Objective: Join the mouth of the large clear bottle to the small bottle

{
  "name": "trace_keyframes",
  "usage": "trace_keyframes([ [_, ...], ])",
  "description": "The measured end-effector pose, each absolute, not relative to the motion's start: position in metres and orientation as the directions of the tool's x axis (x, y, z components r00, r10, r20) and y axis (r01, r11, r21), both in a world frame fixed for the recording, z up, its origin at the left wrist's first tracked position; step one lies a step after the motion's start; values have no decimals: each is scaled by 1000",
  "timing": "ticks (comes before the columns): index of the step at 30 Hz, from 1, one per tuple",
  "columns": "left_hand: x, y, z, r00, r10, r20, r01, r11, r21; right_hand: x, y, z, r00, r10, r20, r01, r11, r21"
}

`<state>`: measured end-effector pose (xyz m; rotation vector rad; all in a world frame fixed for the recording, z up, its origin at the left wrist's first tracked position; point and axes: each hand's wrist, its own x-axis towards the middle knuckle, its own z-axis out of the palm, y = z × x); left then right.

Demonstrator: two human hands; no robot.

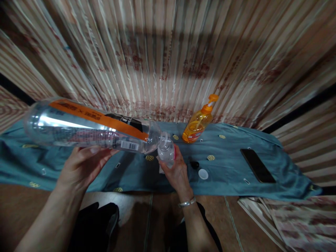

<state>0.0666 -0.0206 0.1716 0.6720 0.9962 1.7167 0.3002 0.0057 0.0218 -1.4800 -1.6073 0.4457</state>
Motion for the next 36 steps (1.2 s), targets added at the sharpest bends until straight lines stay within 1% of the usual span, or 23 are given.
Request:
trace_keyframes([
  [9, 66, -22, 170, -349, 937, -10, -500, -178, 847, 302, 6, 26, 71, 936, 344, 605, 234, -761],
  [12, 62, -22, 166, -320, 947, -5, -504, -166, 847, 302, 6, 25, 66, 934, 351, 604, 243, -759],
  [13, 60, -23, 164, -283, 959, -11, -502, -139, 854, 302, 6, 24, 65, 932, 355, 606, 246, -757],
  [15, 57, -23, 162, -273, 962, 4, -502, -146, 853, 302, 6, 22, 67, 931, 358, 612, 245, -752],
  [20, 60, -23, 164, -303, 953, 8, -473, -158, 867, 303, 6, 19, 73, 936, 343, 619, 227, -752],
  [26, 65, -24, 171, -348, 938, -14, -462, -159, 873, 304, 6, 18, 64, 927, 369, 628, 250, -737],
  [31, 62, -25, 168, -287, 958, 10, -473, -151, 868, 304, 7, 15, 72, 933, 352, 618, 235, -750],
  [36, 60, -25, 165, -268, 963, 29, -485, -161, 860, 304, 7, 16, 73, 935, 348, 617, 232, -752],
])
